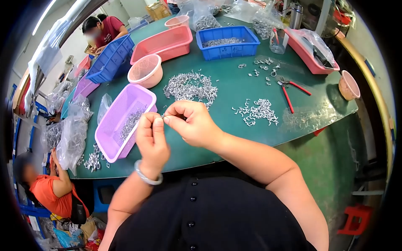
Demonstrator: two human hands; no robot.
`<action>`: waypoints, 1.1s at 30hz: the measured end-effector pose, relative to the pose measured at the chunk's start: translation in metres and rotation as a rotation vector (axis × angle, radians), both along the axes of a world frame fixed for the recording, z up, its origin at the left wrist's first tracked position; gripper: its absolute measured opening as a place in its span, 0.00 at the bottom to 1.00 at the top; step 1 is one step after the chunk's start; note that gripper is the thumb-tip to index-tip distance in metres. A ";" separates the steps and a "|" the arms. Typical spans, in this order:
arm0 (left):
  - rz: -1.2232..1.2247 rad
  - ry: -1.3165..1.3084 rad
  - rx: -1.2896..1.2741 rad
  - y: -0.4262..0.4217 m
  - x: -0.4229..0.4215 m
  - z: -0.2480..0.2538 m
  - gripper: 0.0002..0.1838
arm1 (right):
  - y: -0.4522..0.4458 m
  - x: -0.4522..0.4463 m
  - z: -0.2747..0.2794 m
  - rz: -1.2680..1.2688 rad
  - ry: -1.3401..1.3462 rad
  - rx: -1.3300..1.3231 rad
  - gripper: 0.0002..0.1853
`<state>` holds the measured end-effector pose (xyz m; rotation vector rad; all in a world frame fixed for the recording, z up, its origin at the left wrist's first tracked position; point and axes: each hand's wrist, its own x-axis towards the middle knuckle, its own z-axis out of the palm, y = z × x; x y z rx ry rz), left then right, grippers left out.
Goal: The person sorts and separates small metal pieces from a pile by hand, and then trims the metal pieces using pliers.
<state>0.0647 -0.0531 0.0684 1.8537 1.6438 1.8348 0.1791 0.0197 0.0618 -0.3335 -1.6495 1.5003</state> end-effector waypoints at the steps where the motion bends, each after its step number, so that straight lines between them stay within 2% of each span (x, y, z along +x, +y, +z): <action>1: 0.042 -0.075 -0.002 0.000 0.003 -0.003 0.05 | 0.000 -0.004 -0.001 -0.020 0.027 -0.011 0.02; 5: -0.037 0.067 -0.014 0.001 -0.011 -0.006 0.05 | 0.002 0.004 -0.010 0.005 -0.043 0.008 0.02; 6: -0.051 -0.066 -0.050 0.003 -0.009 -0.007 0.05 | 0.001 0.000 -0.008 0.024 -0.006 -0.096 0.02; 9: -0.212 -0.451 -0.113 0.011 -0.012 -0.011 0.05 | -0.003 -0.009 -0.004 0.028 0.054 -0.133 0.03; 13: -0.420 -0.681 -0.162 0.010 -0.023 -0.023 0.06 | -0.006 -0.008 0.000 0.084 -0.032 -0.292 0.07; 17: -0.515 -0.919 -0.124 0.012 -0.021 -0.031 0.07 | -0.007 -0.015 -0.005 0.112 0.043 -0.386 0.08; 29: -0.524 -0.964 -0.103 0.009 -0.026 -0.040 0.08 | -0.009 -0.019 -0.006 0.093 -0.019 -0.374 0.09; 33: -0.457 -0.887 -0.097 0.008 -0.026 -0.041 0.06 | -0.007 -0.019 -0.003 0.094 -0.089 -0.361 0.09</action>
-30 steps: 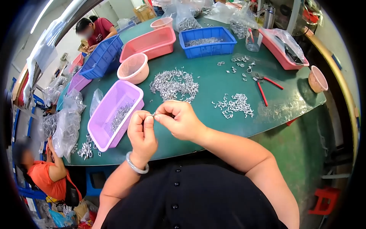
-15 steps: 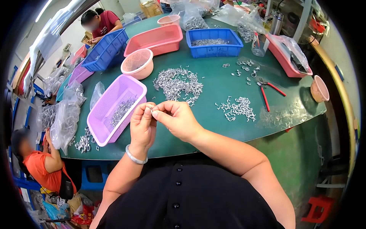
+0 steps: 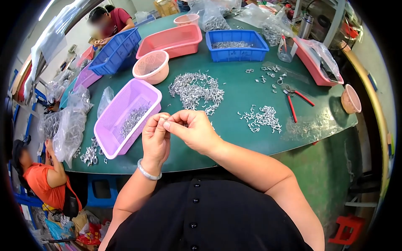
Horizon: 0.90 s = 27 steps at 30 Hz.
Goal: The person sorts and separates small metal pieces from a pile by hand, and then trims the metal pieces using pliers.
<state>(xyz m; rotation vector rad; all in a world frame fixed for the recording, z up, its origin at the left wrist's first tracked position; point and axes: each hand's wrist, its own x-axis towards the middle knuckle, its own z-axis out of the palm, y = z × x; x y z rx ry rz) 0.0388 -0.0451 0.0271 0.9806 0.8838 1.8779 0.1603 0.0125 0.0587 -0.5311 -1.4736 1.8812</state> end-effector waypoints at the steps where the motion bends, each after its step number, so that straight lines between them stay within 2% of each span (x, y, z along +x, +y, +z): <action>1: 0.043 0.063 -0.011 0.000 -0.001 -0.001 0.06 | 0.001 -0.001 -0.002 -0.011 -0.022 0.027 0.09; 2: 0.085 0.126 -0.022 0.000 -0.001 -0.002 0.05 | 0.003 -0.002 -0.005 -0.023 -0.044 0.054 0.09; 5: 0.274 0.550 0.039 -0.002 -0.007 0.001 0.03 | 0.007 -0.001 -0.012 -0.077 -0.131 0.284 0.07; 8: 0.156 0.811 -0.025 -0.012 -0.018 0.016 0.02 | 0.015 0.006 -0.011 -0.003 -0.197 0.548 0.06; 13: -0.054 0.977 -0.101 -0.015 -0.025 0.026 0.04 | 0.022 0.012 -0.013 0.191 -0.272 0.467 0.05; 14: -0.028 0.934 -0.100 -0.015 -0.023 0.025 0.04 | 0.022 0.013 -0.012 0.210 -0.273 0.456 0.05; 16: 0.021 0.848 -0.097 -0.016 -0.018 0.022 0.04 | 0.017 0.012 -0.010 0.092 -0.211 0.512 0.05; 19: 0.098 0.474 -0.134 -0.014 -0.002 0.010 0.05 | 0.011 0.006 -0.014 -0.059 -0.134 0.533 0.05; 20: 0.132 0.570 -0.111 -0.014 -0.001 0.007 0.05 | 0.010 0.004 -0.016 -0.105 -0.111 0.530 0.05; 23: 0.213 0.849 -0.046 -0.015 -0.003 0.007 0.06 | 0.016 0.013 -0.019 -0.026 -0.229 0.616 0.05; 27: 0.304 0.818 -0.054 -0.009 -0.001 0.012 0.07 | 0.005 0.004 -0.017 -0.171 -0.191 0.551 0.05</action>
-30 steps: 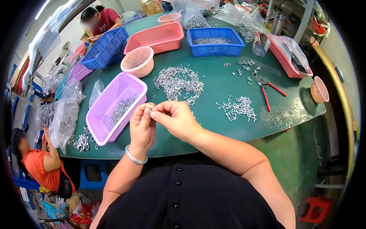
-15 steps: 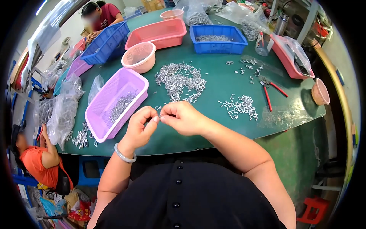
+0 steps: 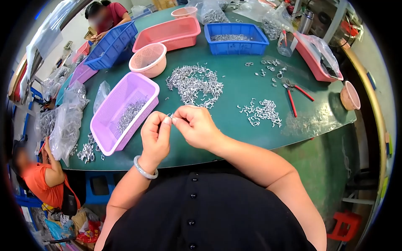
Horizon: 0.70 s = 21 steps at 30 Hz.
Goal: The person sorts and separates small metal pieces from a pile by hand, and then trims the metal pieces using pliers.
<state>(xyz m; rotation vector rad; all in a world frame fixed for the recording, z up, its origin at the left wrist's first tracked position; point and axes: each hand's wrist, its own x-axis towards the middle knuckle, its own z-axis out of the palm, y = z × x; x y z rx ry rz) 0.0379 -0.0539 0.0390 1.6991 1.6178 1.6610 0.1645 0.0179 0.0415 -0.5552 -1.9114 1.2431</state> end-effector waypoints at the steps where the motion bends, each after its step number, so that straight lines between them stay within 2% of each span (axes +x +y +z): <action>1: 0.013 -0.048 0.009 0.003 0.002 -0.003 0.07 | -0.002 -0.004 0.001 -0.037 0.027 -0.012 0.05; 3: 0.035 -0.140 0.021 0.007 0.005 -0.013 0.07 | -0.001 -0.005 0.001 -0.052 0.028 0.015 0.04; 7: -0.090 -0.179 -0.200 -0.001 -0.004 -0.007 0.07 | 0.016 0.003 0.007 0.047 -0.054 0.205 0.04; 9: -0.187 -0.509 -0.317 0.000 -0.004 0.010 0.08 | 0.015 0.005 0.011 0.054 -0.051 0.247 0.03; 11: -0.200 -0.664 -0.349 0.002 -0.005 0.016 0.07 | 0.014 0.000 0.015 0.027 -0.024 0.233 0.03; 14: 0.023 0.041 -0.035 0.005 -0.003 0.002 0.06 | 0.006 -0.006 -0.003 0.028 0.047 -0.133 0.05; 15: 0.008 0.092 0.016 0.004 -0.004 0.002 0.05 | 0.003 -0.007 -0.009 0.044 0.071 -0.278 0.06; 19: -0.028 0.239 0.126 0.006 -0.014 0.006 0.05 | 0.022 0.005 -0.002 0.171 0.026 -0.430 0.07; 21: -0.059 0.259 0.097 0.006 -0.016 0.011 0.05 | 0.026 0.008 0.006 0.213 0.003 -0.352 0.08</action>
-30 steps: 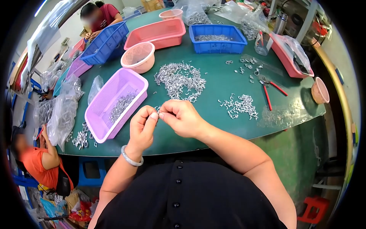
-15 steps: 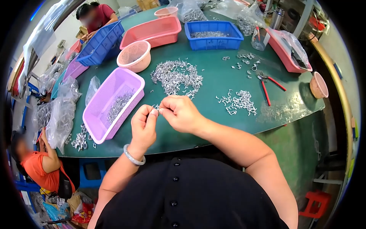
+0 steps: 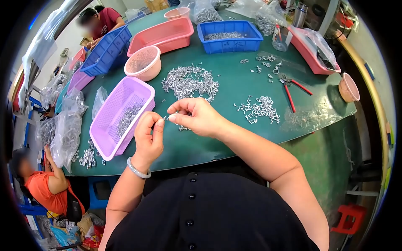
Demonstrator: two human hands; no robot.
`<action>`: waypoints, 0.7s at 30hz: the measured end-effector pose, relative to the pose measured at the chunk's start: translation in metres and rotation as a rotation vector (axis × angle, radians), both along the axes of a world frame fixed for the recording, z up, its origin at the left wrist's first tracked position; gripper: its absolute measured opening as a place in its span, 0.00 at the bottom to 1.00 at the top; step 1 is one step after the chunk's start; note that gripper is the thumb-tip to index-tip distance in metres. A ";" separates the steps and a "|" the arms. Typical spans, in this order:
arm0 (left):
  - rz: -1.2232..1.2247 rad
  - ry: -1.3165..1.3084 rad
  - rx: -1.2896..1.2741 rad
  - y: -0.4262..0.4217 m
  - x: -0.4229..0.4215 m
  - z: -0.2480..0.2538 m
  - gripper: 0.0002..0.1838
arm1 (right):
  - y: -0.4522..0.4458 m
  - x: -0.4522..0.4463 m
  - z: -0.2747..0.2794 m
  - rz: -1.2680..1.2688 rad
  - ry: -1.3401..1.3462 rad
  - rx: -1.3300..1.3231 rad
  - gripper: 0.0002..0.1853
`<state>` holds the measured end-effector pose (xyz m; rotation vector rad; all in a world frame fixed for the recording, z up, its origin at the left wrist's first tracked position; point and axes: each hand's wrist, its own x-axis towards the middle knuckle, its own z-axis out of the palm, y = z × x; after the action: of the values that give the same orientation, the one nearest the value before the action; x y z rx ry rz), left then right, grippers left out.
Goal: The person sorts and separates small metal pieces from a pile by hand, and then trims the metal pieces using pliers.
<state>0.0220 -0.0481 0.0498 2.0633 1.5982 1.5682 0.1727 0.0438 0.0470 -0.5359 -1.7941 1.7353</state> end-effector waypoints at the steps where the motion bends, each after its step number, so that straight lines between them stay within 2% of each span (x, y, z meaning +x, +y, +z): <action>1: -0.014 0.029 -0.020 -0.001 0.000 0.004 0.05 | 0.000 0.000 0.003 0.027 0.006 0.043 0.07; 7: -0.134 0.033 -0.048 -0.003 -0.001 0.010 0.04 | 0.003 -0.001 0.009 0.168 0.033 0.046 0.04; 11: -0.139 -0.134 -0.079 -0.006 0.003 0.011 0.04 | -0.004 -0.004 0.005 0.132 0.131 -0.124 0.04; 14: -0.113 -0.276 -0.079 -0.005 0.010 0.005 0.04 | -0.019 -0.008 0.004 -0.011 0.283 -0.201 0.04; 16: -0.090 -0.385 -0.069 -0.003 0.016 0.001 0.04 | -0.019 -0.004 0.012 0.018 0.245 -0.292 0.04; 17: -0.090 -0.323 -0.055 -0.004 0.016 0.001 0.04 | -0.018 -0.002 0.014 0.032 0.227 -0.338 0.04; 21: -0.115 -0.045 0.038 -0.004 0.015 0.008 0.04 | -0.005 0.011 0.015 0.181 0.058 -0.247 0.04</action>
<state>0.0367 -0.0521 0.0574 2.0826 1.4183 1.6060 0.1833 0.0387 0.0623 -0.4272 -1.6411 2.0911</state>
